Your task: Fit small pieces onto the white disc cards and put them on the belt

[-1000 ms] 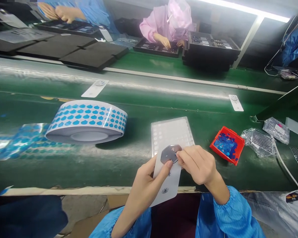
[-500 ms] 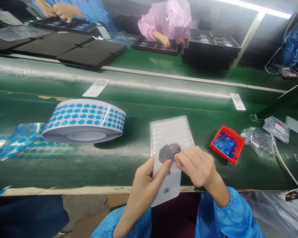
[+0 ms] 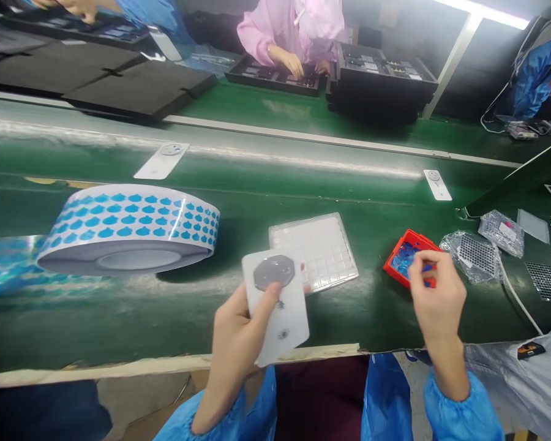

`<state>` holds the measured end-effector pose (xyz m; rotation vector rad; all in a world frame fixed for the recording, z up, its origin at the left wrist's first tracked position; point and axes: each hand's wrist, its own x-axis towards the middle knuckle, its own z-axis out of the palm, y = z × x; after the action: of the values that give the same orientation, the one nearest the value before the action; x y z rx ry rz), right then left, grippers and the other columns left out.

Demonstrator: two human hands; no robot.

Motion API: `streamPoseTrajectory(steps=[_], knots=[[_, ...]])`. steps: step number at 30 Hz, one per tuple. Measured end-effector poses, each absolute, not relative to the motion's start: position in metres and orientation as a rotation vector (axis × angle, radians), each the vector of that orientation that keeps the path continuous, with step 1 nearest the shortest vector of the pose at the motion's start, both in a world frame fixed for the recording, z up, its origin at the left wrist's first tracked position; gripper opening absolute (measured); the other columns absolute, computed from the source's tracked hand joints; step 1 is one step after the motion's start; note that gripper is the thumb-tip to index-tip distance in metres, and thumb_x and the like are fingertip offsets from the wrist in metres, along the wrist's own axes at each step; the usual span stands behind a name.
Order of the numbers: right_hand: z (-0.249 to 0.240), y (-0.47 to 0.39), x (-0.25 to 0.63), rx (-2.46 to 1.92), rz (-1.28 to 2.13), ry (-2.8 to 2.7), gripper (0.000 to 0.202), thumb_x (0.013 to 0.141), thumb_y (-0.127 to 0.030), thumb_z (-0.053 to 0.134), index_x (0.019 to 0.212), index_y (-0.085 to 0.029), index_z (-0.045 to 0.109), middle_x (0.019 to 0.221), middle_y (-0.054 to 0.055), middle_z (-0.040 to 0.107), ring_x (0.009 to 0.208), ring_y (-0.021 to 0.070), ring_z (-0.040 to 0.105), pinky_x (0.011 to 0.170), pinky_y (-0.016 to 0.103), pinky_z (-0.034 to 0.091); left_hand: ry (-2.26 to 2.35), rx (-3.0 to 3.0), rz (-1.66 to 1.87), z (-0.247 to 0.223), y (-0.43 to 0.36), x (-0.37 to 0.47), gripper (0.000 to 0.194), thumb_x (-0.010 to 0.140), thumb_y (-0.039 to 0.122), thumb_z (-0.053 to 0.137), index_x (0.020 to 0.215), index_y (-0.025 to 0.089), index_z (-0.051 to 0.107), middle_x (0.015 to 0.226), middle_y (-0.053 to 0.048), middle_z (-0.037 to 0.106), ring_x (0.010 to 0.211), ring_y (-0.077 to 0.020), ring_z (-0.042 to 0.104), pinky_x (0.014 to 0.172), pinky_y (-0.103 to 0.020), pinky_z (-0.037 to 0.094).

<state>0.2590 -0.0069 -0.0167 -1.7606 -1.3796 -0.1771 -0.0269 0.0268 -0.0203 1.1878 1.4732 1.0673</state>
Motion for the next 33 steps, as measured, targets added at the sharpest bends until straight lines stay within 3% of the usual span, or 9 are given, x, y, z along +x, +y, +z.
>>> streamPoseTrajectory(steps=[3, 7, 12, 16, 19, 22, 24, 27, 33], knots=[[-0.030, -0.014, 0.306, -2.050, -0.277, -1.450, 0.031, 0.105, -0.038, 0.050, 0.118, -0.020, 0.071, 0.106, 0.012, 0.074, 0.089, 0.0282, 0.072, 0.078, 0.043, 0.059, 1.590, 1.131, 1.091, -0.031, 0.034, -0.044, 0.046, 0.087, 0.060, 0.071, 0.094, 0.015, 0.075, 0.065, -0.005, 0.071, 0.055, -0.0217, 0.064, 0.047, -0.026, 0.049], [-0.047, -0.020, 0.328, -2.139, -0.163, -1.691, 0.044, 0.105, -0.051, 0.045, 0.094, -0.020, 0.074, 0.136, 0.020, 0.068, 0.122, 0.0388, 0.069, 0.099, 0.053, 0.056, 1.595, 1.003, 1.078, -0.046, 0.035, -0.057, 0.055, 0.088, 0.066, 0.072, 0.109, 0.015, 0.076, 0.078, -0.008, 0.078, 0.066, -0.0258, 0.073, 0.054, -0.028, 0.054], [-0.044, -0.021, 0.320, -2.325, -0.193, -1.644, 0.049, 0.106, -0.054, 0.043, 0.128, -0.022, 0.072, 0.116, 0.013, 0.078, 0.101, 0.0371, 0.074, 0.080, 0.050, 0.058, 1.585, 0.864, 1.105, -0.058, 0.032, -0.066, 0.058, 0.086, 0.065, 0.078, 0.115, 0.015, 0.076, 0.093, -0.012, 0.083, 0.075, -0.0300, 0.078, 0.058, -0.031, 0.059], [-0.028, -0.017, 0.313, -2.317, -0.359, -1.798, 0.060, 0.109, -0.059, 0.032, 0.091, -0.022, 0.075, 0.133, 0.021, 0.070, 0.123, 0.0462, 0.066, 0.074, 0.052, 0.055, 1.521, 0.741, 1.128, -0.062, 0.032, -0.073, 0.059, 0.087, 0.063, 0.080, 0.121, 0.015, 0.075, 0.116, -0.016, 0.082, 0.085, -0.0333, 0.081, 0.060, -0.032, 0.063], [-0.014, -0.008, 0.288, -2.248, -0.468, -1.746, 0.046, 0.111, -0.051, 0.039, 0.118, -0.023, 0.075, 0.114, 0.018, 0.076, 0.098, 0.0421, 0.073, 0.061, 0.050, 0.049, 1.446, 0.664, 1.154, -0.065, 0.032, -0.074, 0.061, 0.088, 0.059, 0.080, 0.130, 0.016, 0.073, 0.129, -0.017, 0.078, 0.089, -0.0340, 0.082, 0.061, -0.033, 0.065], [-0.009, 0.009, 0.237, -1.925, -0.277, -1.856, 0.034, 0.112, -0.037, 0.047, 0.138, -0.027, 0.066, 0.109, 0.013, 0.076, 0.090, 0.0346, 0.074, 0.069, 0.047, 0.054, 1.380, 0.607, 1.162, -0.072, 0.032, -0.073, 0.064, 0.088, 0.057, 0.082, 0.136, 0.016, 0.071, 0.133, -0.018, 0.076, 0.089, -0.0344, 0.083, 0.059, -0.033, 0.065], [-0.016, 0.024, 0.197, -1.641, 0.007, -2.063, 0.027, 0.113, -0.029, 0.048, 0.131, -0.029, 0.067, 0.113, 0.009, 0.075, 0.097, 0.0299, 0.074, 0.076, 0.043, 0.058, 1.352, 0.580, 1.162, -0.077, 0.032, -0.073, 0.066, 0.086, 0.057, 0.084, 0.135, 0.015, 0.070, 0.132, -0.019, 0.077, 0.090, -0.0351, 0.082, 0.060, -0.034, 0.065], [-0.036, 0.046, 0.148, -1.395, 0.260, -2.287, 0.022, 0.112, -0.020, 0.051, 0.122, -0.024, 0.070, 0.112, 0.008, 0.073, 0.095, 0.0228, 0.073, 0.069, 0.033, 0.056, 1.328, 0.553, 1.160, -0.084, 0.030, -0.074, 0.066, 0.086, 0.056, 0.085, 0.135, 0.016, 0.070, 0.129, -0.018, 0.078, 0.091, -0.0347, 0.082, 0.067, -0.036, 0.066], [-0.063, 0.072, 0.112, -1.371, 0.373, -2.509, 0.015, 0.108, -0.016, 0.059, 0.115, -0.021, 0.070, 0.105, 0.007, 0.068, 0.090, 0.0200, 0.068, 0.058, 0.028, 0.044, 1.408, 0.657, 1.151, -0.097, 0.027, -0.078, 0.058, 0.085, 0.058, 0.083, 0.121, 0.014, 0.075, 0.104, -0.014, 0.083, 0.082, -0.0306, 0.080, 0.065, -0.031, 0.062]])
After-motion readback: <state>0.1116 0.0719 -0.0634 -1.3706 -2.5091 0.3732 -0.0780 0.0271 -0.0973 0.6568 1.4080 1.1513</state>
